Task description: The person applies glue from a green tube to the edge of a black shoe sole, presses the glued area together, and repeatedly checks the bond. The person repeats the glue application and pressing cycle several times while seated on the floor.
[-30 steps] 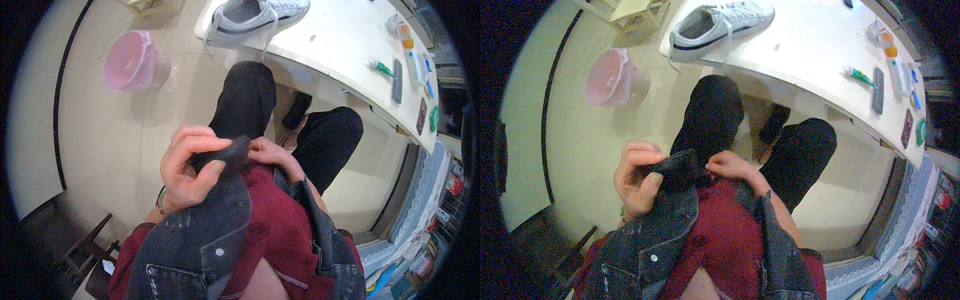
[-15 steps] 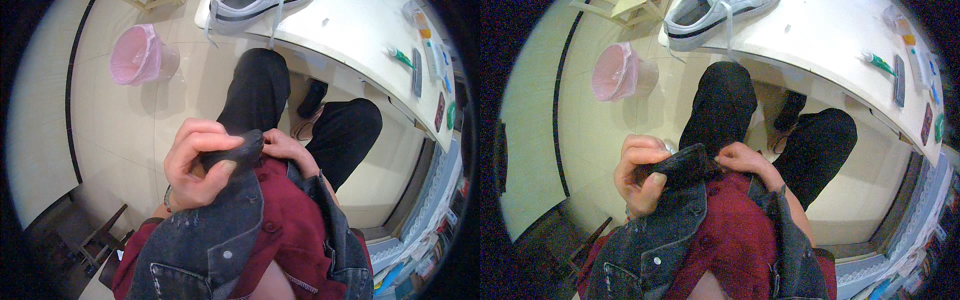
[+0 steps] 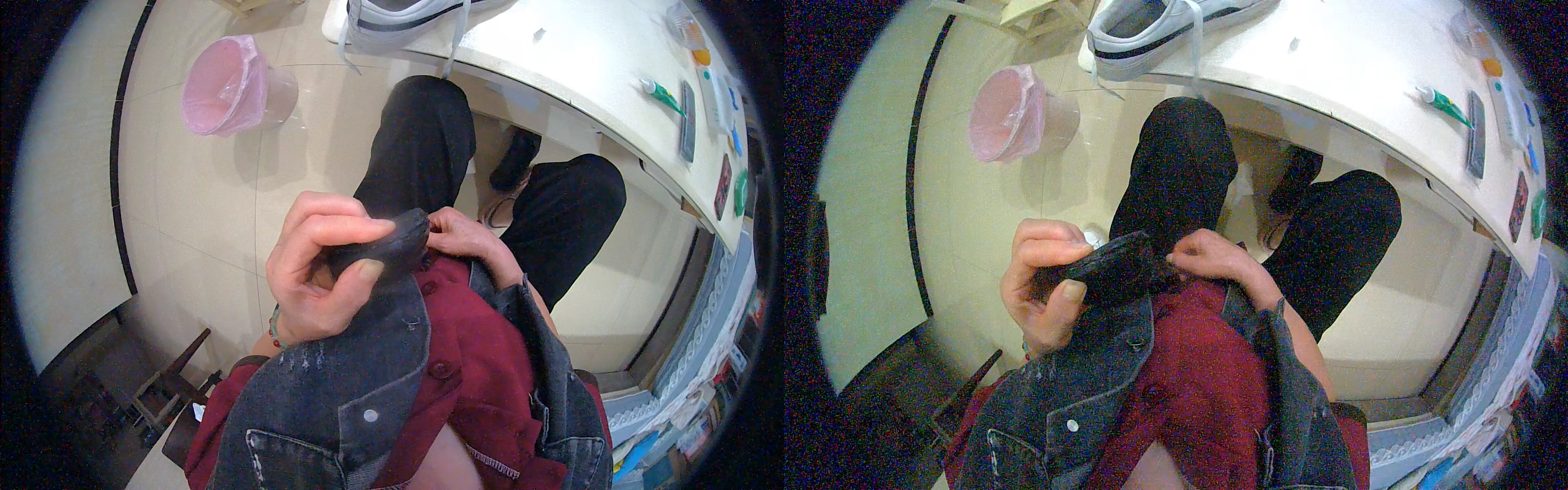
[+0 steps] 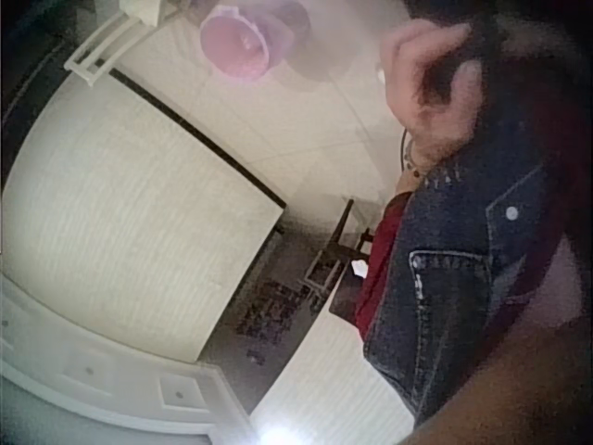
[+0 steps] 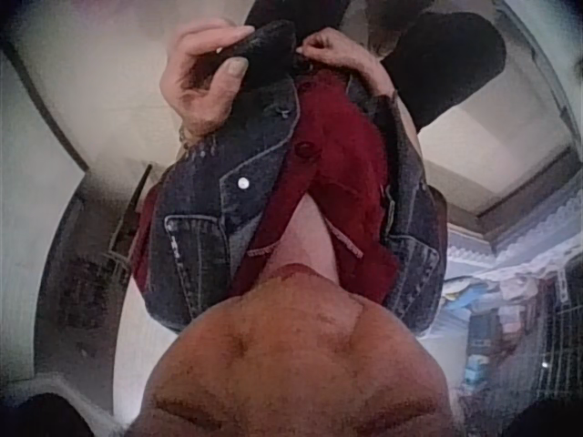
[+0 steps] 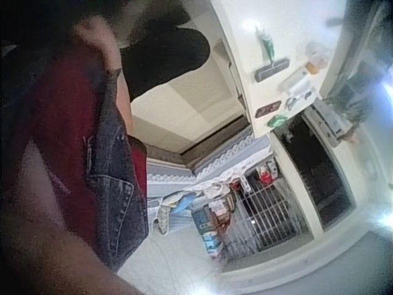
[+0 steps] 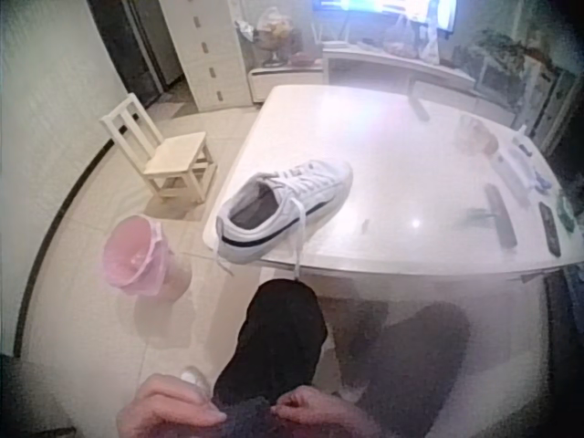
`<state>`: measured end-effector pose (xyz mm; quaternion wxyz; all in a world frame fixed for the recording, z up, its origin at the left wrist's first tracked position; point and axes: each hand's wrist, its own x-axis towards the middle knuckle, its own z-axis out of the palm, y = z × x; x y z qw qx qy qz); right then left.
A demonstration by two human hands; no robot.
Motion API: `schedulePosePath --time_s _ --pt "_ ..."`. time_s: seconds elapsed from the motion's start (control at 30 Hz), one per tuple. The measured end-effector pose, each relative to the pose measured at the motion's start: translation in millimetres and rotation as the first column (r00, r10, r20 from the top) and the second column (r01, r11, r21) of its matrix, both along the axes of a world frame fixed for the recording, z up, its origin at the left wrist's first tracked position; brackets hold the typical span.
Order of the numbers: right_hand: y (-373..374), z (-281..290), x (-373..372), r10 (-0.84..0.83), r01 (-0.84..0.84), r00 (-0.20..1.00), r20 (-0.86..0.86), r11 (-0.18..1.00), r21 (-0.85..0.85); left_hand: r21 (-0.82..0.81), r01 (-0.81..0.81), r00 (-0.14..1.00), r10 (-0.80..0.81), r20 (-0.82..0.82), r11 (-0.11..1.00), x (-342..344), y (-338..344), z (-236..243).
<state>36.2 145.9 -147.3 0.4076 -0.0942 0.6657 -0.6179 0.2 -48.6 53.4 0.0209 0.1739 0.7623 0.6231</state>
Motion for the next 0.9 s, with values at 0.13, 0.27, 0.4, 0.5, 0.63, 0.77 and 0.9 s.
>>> schedulePosePath --time_s 0.13,0.27,0.4,0.5,0.63,0.77,0.9 --pt "0 -2 1 0.001 0.0 0.999 -0.032 1.0 0.021 -0.017 -0.002 1.0 0.001 -0.013 1.0 1 0 -1" --pt "0 -5 2 0.002 -0.001 0.999 -0.037 1.0 0.016 -0.023 -0.003 1.0 0.002 -0.025 1.0 2 1 1" --pt "1 0 0 -0.036 0.038 0.984 -0.173 0.999 0.004 -0.055 0.076 0.996 -0.078 -0.042 0.996 1 7 6" --pt "5 8 -2 -0.025 0.022 0.983 -0.182 1.0 -0.017 -0.084 0.146 0.987 -0.151 -0.06 0.986 2 19 8" --pt "2 7 -1 -0.023 0.025 0.999 -0.037 0.999 0.041 -0.114 0.228 0.97 -0.236 -0.063 0.967 -5 32 8" --pt "0 -17 3 -0.047 0.045 0.997 0.058 0.998 0.032 -0.118 0.275 0.957 -0.283 -0.059 0.954 -10 45 6" --pt "-2 -46 13 -0.141 0.151 0.988 0.055 0.95 -0.274 -0.112 0.291 0.948 -0.302 -0.099 0.95 -13 56 1"
